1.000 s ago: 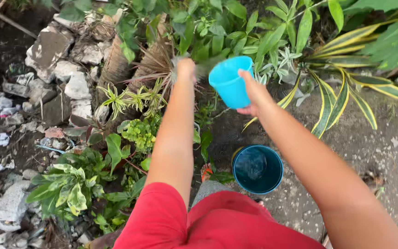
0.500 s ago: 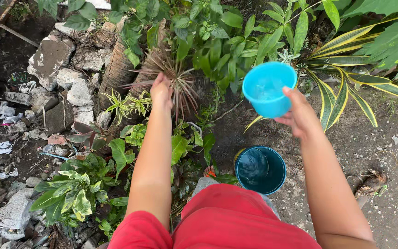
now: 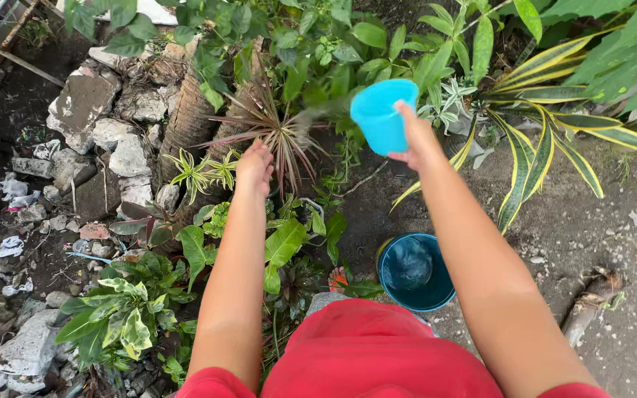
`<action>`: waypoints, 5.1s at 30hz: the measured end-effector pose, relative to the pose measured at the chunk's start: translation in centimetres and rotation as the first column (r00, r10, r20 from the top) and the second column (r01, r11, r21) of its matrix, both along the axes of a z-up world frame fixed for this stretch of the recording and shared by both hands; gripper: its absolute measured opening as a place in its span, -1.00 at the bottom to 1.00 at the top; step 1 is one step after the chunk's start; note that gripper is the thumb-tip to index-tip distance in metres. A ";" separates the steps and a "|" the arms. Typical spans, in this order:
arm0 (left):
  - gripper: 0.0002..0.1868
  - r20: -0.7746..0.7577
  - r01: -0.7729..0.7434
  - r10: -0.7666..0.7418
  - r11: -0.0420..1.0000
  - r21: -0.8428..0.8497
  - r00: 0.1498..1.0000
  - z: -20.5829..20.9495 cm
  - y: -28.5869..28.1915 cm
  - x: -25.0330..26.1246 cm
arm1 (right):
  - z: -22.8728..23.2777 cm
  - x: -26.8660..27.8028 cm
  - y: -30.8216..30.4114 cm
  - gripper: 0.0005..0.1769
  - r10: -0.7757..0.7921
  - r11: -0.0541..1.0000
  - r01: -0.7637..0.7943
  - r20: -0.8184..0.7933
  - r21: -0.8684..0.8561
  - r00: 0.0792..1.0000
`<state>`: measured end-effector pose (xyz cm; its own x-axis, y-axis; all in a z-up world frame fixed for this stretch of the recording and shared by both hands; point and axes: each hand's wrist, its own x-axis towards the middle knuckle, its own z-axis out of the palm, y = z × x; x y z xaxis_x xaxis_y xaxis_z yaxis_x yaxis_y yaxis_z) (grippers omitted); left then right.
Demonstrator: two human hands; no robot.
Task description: The person waters several potted plants by hand and with a small cup, using water from a bucket.
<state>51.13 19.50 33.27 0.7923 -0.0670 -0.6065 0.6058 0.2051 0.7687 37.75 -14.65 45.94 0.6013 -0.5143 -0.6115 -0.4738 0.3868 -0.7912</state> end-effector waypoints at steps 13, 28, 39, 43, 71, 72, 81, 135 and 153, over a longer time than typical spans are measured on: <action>-0.52 0.038 0.086 -0.086 0.996 0.019 0.996 -1.7 -3.6 -4.0 | 1.2 -25.6 -14.3 0.22 -0.443 0.895 0.404 0.262 0.192 0.857; -0.55 0.120 0.188 -0.203 0.974 0.123 0.972 4.2 -18.3 -19.4 | -2.5 -41.6 -26.1 0.12 -0.526 0.789 0.494 0.013 -0.367 0.850; -0.57 0.145 0.069 -0.099 0.977 0.200 0.984 5.7 -21.9 -31.1 | -3.8 -21.4 -31.9 0.44 0.043 0.270 -0.109 -0.101 -0.957 0.994; -0.57 0.171 -0.014 -0.026 0.974 0.228 0.985 6.1 -19.0 -34.5 | -0.4 -18.0 -33.2 0.44 0.201 -0.001 -0.148 -0.145 -0.989 0.969; -0.55 0.332 -0.043 -0.053 0.960 0.277 0.942 -5.6 -8.7 -51.0 | -15.4 -36.2 -17.5 0.41 0.248 0.552 -0.195 -0.063 -0.811 0.967; -0.53 0.376 -0.022 -0.112 0.942 0.335 0.920 -6.8 -9.5 -51.1 | -16.9 -36.3 -16.4 0.40 0.280 0.562 -0.181 -0.020 -0.807 0.960; 0.18 -0.255 0.500 -0.771 0.094 0.861 0.584 -26.5 -17.5 -51.8 | -39.8 -39.1 -11.2 0.38 0.559 0.376 -0.613 -0.358 -0.695 0.748; -0.55 0.420 0.180 -0.564 0.723 0.667 0.711 14.9 -32.6 -58.3 | -3.2 -54.5 -18.5 0.50 0.668 0.559 -0.365 0.143 -0.745 0.731; -0.45 0.415 0.089 -0.459 0.747 0.658 0.785 13.0 -18.5 -35.1 | 3.3 -19.3 -15.6 0.02 0.372 0.303 -0.279 -0.157 -0.911 0.915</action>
<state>16.02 1.04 46.30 0.9877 -0.1229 -0.0964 0.0234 -0.4941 0.8691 18.41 -30.26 49.28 0.8718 -0.4690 0.1413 -0.3114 -0.7533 -0.5793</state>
